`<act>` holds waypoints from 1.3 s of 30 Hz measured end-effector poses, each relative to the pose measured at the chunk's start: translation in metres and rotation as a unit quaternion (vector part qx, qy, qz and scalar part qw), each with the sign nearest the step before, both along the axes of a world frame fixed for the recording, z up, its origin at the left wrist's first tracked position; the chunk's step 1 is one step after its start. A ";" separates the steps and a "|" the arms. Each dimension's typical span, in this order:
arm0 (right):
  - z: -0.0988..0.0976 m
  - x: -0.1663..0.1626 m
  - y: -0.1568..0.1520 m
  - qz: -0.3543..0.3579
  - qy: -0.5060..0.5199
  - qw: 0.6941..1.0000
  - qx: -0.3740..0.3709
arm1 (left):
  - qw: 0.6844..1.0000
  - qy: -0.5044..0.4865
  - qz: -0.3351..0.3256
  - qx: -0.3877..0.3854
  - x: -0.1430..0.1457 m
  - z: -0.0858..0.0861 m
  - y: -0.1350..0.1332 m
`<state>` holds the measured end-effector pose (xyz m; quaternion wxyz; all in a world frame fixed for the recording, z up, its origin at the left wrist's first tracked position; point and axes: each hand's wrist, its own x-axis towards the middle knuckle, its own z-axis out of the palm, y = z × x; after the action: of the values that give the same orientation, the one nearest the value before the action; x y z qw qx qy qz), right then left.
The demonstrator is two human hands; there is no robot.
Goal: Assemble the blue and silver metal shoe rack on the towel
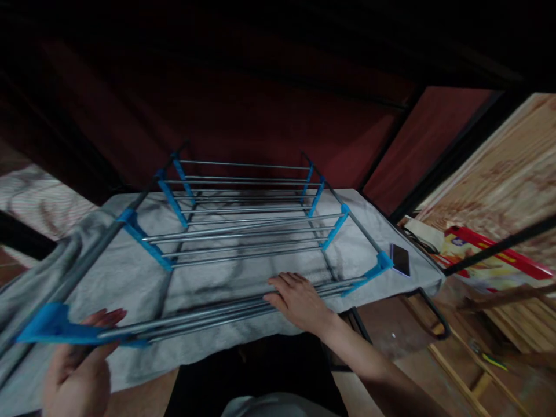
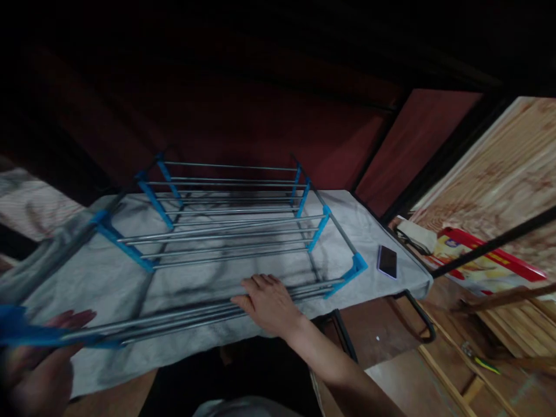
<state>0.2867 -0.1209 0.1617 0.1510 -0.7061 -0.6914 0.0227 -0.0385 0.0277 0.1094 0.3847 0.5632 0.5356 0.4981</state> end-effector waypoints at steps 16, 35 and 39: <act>0.025 -0.048 0.200 0.097 -0.141 0.985 0.025 | 0.986 -0.153 -0.061 0.030 -0.006 0.107 0.149; 0.027 -0.048 0.228 0.075 -0.124 0.989 0.042 | 0.970 -0.097 -0.186 -0.120 0.045 0.086 0.210; 0.031 -0.047 0.228 0.071 -0.114 0.990 0.045 | 0.966 -0.107 -0.190 -0.137 0.046 0.091 0.209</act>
<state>0.2392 0.1068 0.1922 0.1006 -0.6457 -0.7528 -0.0786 0.0078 0.2366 0.2003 0.6007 0.5399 0.4376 0.3951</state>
